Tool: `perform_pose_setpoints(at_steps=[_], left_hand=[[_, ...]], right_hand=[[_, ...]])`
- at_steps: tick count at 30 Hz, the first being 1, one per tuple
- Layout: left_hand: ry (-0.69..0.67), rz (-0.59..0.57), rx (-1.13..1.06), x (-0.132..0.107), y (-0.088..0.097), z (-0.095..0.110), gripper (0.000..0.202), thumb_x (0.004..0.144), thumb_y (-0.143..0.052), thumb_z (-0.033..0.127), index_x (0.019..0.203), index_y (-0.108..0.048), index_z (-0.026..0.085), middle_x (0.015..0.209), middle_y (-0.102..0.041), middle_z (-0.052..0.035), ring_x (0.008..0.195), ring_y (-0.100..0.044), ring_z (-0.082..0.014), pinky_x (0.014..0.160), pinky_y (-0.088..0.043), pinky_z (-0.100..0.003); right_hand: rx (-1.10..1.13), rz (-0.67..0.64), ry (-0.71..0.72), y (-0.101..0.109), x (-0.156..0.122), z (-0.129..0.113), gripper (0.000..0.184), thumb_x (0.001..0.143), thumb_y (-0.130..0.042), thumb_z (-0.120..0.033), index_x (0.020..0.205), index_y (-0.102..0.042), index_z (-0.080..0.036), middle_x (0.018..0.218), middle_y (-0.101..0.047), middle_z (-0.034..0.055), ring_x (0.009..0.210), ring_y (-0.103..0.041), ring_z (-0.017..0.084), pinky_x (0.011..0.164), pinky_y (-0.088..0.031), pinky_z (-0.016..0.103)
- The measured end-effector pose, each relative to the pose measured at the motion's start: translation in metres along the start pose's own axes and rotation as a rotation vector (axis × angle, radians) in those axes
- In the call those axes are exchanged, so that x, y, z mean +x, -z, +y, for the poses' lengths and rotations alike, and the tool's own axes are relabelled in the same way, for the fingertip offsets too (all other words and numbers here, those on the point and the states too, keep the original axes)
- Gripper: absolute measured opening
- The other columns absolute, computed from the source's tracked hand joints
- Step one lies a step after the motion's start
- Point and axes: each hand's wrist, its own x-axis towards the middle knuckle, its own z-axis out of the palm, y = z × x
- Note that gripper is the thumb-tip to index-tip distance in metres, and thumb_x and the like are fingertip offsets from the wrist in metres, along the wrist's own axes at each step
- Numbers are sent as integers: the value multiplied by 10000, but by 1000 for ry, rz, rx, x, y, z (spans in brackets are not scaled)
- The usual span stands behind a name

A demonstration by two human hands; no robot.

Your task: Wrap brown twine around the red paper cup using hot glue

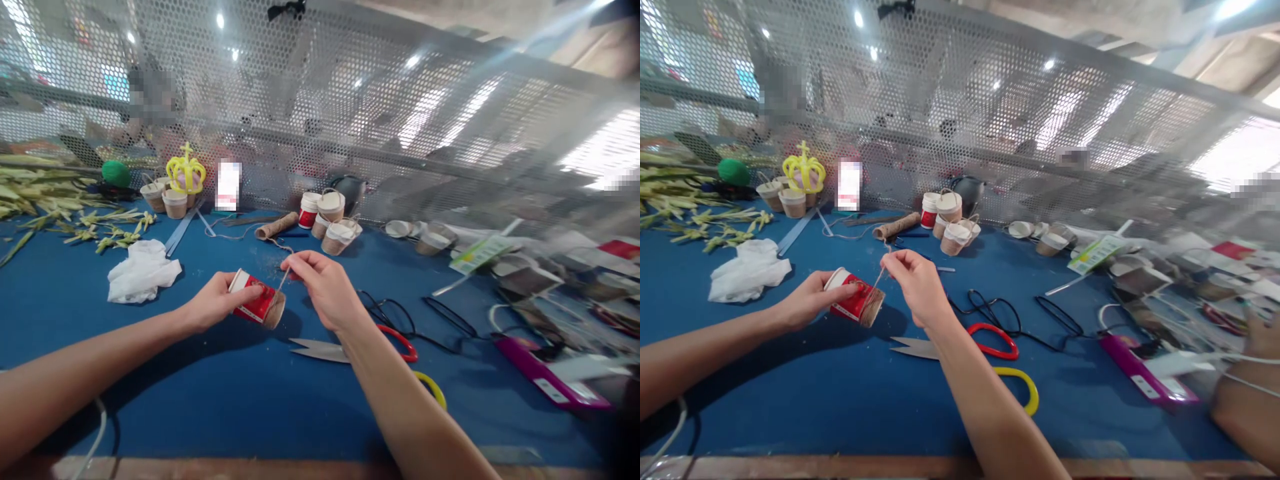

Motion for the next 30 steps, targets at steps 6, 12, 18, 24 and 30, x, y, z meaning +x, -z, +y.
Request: perform_pose_setpoints(at_steps=[6,12,18,24,30], left_hand=[[75,-15,-151,-1,-2,0,246,666,-629,348,698,-573,110,576,-573,11,493,-469,-67,484,-337,-179],[93,-8,-170,-2,-4,0,226,664,-641,331,702,-575,118,599,-597,14,517,-503,-73,523,-366,-186],[120,-3,-128,-1,-4,-1,242,660,-632,353,687,-561,123,586,-590,12,499,-500,-80,509,-360,-198],[118,-7,-8,-3,-4,1,251,673,-608,365,647,-549,123,534,-551,31,455,-446,-65,458,-310,-185],[64,-30,-22,-5,-4,2,238,676,-610,354,671,-570,119,568,-572,21,492,-470,-71,497,-349,-189]], right_hand=[[-9,9,-7,6,-1,5,181,674,-614,-318,727,-580,-148,725,-592,17,653,-482,104,650,-373,265],[-56,19,5,6,1,9,196,680,-600,-336,732,-574,-148,718,-593,24,658,-494,115,651,-383,281],[-128,28,34,7,0,9,184,688,-589,-330,718,-565,-150,685,-570,11,623,-474,108,616,-379,273],[-184,21,50,7,-2,9,174,700,-578,-329,717,-559,-157,659,-553,-3,599,-462,105,584,-373,263],[-209,21,33,5,-2,9,167,698,-577,-314,709,-556,-149,657,-541,-6,600,-455,102,595,-374,258]])
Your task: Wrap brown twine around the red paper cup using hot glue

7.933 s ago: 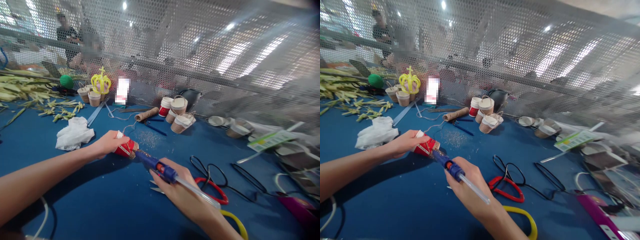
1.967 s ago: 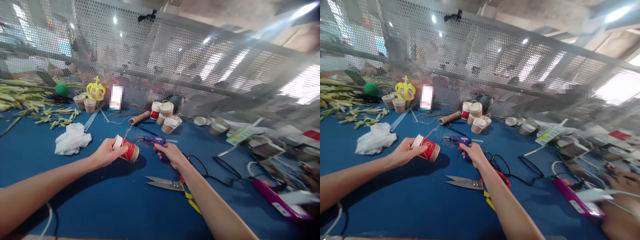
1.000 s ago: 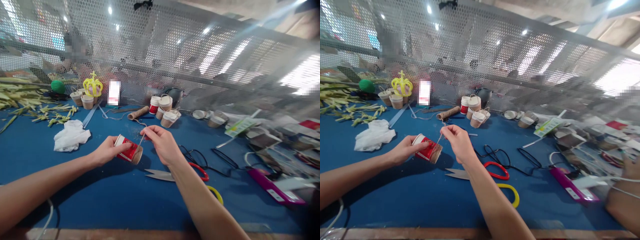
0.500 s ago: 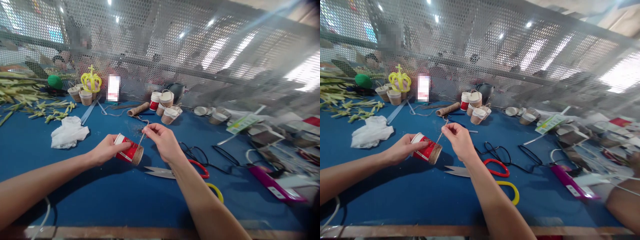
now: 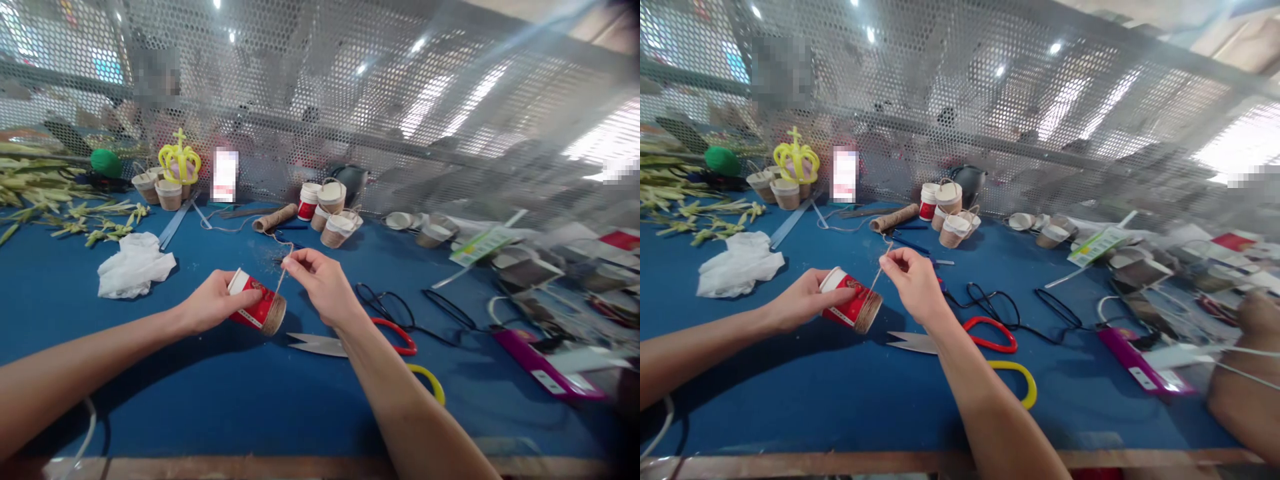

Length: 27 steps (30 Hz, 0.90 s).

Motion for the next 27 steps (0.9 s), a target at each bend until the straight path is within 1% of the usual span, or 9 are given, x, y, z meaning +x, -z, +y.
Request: perform_pose_setpoints(at_steps=[9,16,24,27], left_hand=[[-32,10,-59,-2,0,0,230,655,-637,334,700,-591,114,605,-602,5,524,-499,-80,519,-391,-188],[-63,42,-28,-5,0,1,228,653,-638,335,712,-610,116,602,-601,2,521,-496,-81,514,-405,-186],[-86,68,-3,-7,-1,2,245,624,-653,349,690,-621,115,585,-597,-1,507,-488,-89,502,-409,-197],[-89,63,6,-8,-2,5,252,617,-653,351,690,-627,112,587,-601,-8,508,-489,-95,501,-412,-202]], right_hand=[[-30,-21,-28,-1,0,2,169,705,-568,-314,681,-541,-150,638,-532,-12,588,-452,104,589,-366,258],[-49,-53,-52,-3,0,3,170,706,-560,-314,666,-538,-150,653,-540,-4,610,-466,113,616,-369,270],[-74,-107,-53,-4,0,3,173,711,-553,-313,651,-540,-151,640,-526,-10,605,-457,111,599,-356,263],[-71,-131,-79,-5,0,4,172,707,-556,-312,662,-547,-147,630,-515,-17,590,-447,105,582,-347,257]])
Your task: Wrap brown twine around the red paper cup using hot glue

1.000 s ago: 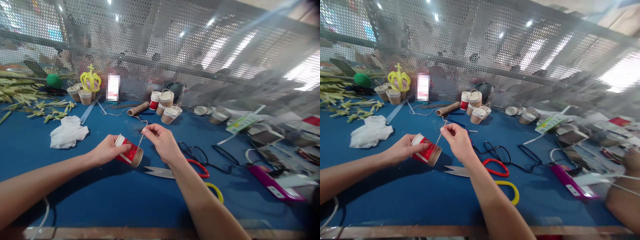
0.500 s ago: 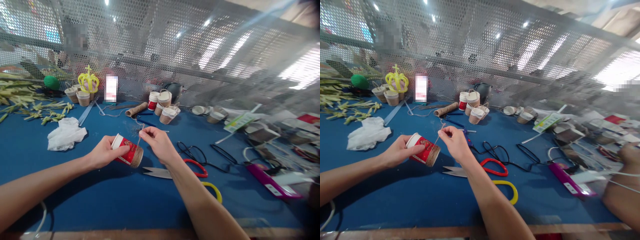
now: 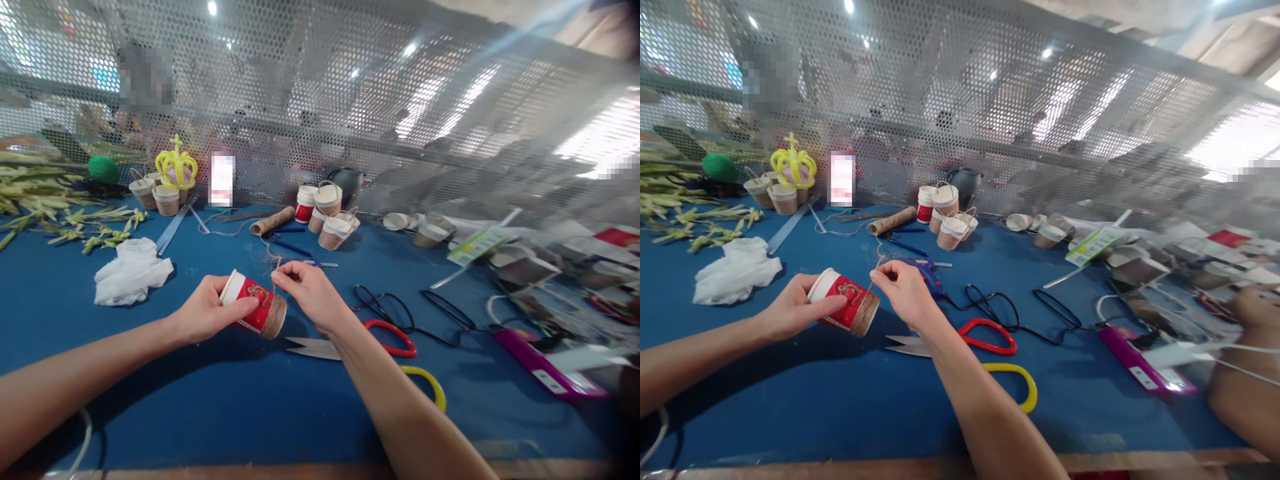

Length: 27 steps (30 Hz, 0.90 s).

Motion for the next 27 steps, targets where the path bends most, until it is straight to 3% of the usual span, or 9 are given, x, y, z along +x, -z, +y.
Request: perform_pose_setpoints(at_steps=[15,21,27], left_hand=[[-60,20,-23,-1,-1,0,266,607,-659,359,707,-641,112,612,-622,-25,518,-504,-104,506,-428,-210],[-119,16,88,-2,1,-2,274,649,-623,366,715,-644,101,581,-599,-23,491,-472,-97,464,-398,-199],[-283,100,274,2,6,-4,261,732,-548,333,752,-650,94,614,-600,-28,505,-462,-98,483,-392,-200]], right_hand=[[91,-61,-69,-4,0,3,208,679,-570,-351,673,-550,-144,584,-485,-40,543,-404,93,552,-323,249],[92,-39,-59,-5,-1,1,188,689,-568,-330,654,-553,-145,592,-512,-29,555,-435,96,564,-352,248],[87,-11,-40,1,-2,-2,322,789,-429,-432,690,-550,-150,681,-574,35,643,-530,140,581,-422,271]])
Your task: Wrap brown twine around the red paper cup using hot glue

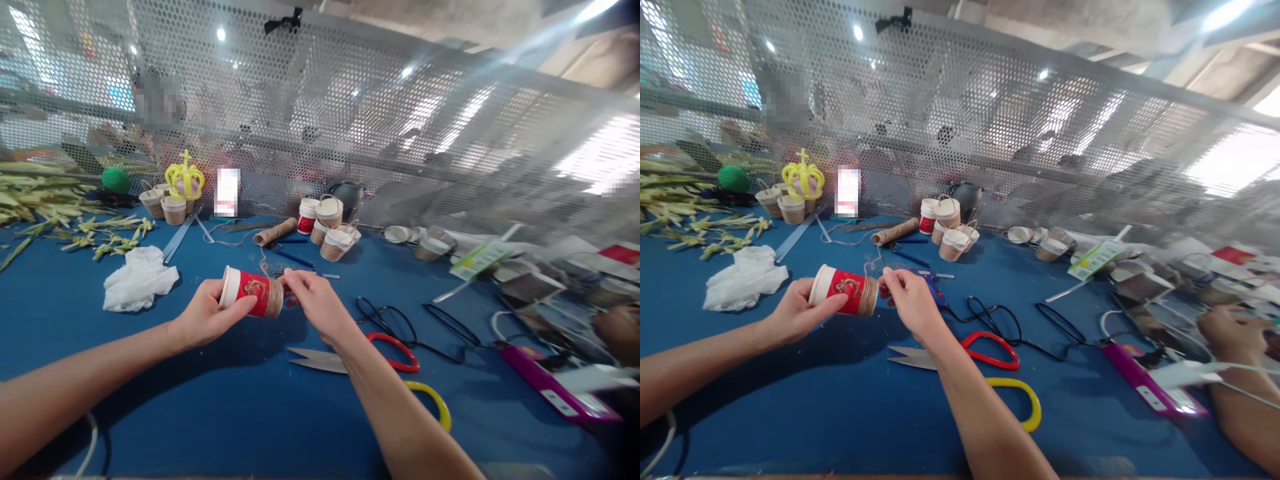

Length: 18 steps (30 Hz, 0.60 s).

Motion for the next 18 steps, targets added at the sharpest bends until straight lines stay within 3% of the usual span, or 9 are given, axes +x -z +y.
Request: perform_pose_setpoints(at_steps=[3,6,12,14,18], left_hand=[[-17,-19,13,4,3,-3,272,730,-553,331,820,-654,94,690,-632,-43,569,-506,-119,526,-407,-208],[75,-84,-54,8,4,-4,276,704,-588,328,843,-657,101,680,-645,-39,578,-526,-123,533,-414,-210],[415,-128,-634,17,3,-4,328,665,-635,329,899,-656,100,793,-688,-87,676,-610,-156,647,-459,-249],[498,-114,-715,19,2,-4,299,660,-641,303,876,-664,98,775,-694,-91,668,-620,-156,650,-465,-251],[470,-90,-696,17,1,-5,277,643,-658,241,883,-663,104,736,-698,-68,667,-622,-141,667,-466,-240]], right_hand=[[-2,-62,32,2,-3,-6,294,777,-459,-425,683,-542,-159,656,-550,13,611,-511,129,574,-431,270],[-42,-71,41,1,-5,-12,219,754,-505,-369,688,-527,-162,639,-524,-7,568,-484,111,555,-422,261],[-155,-61,40,-4,-2,-7,163,755,-492,-309,681,-510,-165,600,-522,-18,528,-485,104,538,-403,256],[-154,-58,42,-6,-2,0,161,755,-490,-306,671,-499,-169,590,-514,-20,525,-489,107,533,-408,257],[-111,-20,65,-11,-7,9,162,754,-496,-331,751,-497,-170,626,-524,-3,571,-519,127,560,-440,276]])
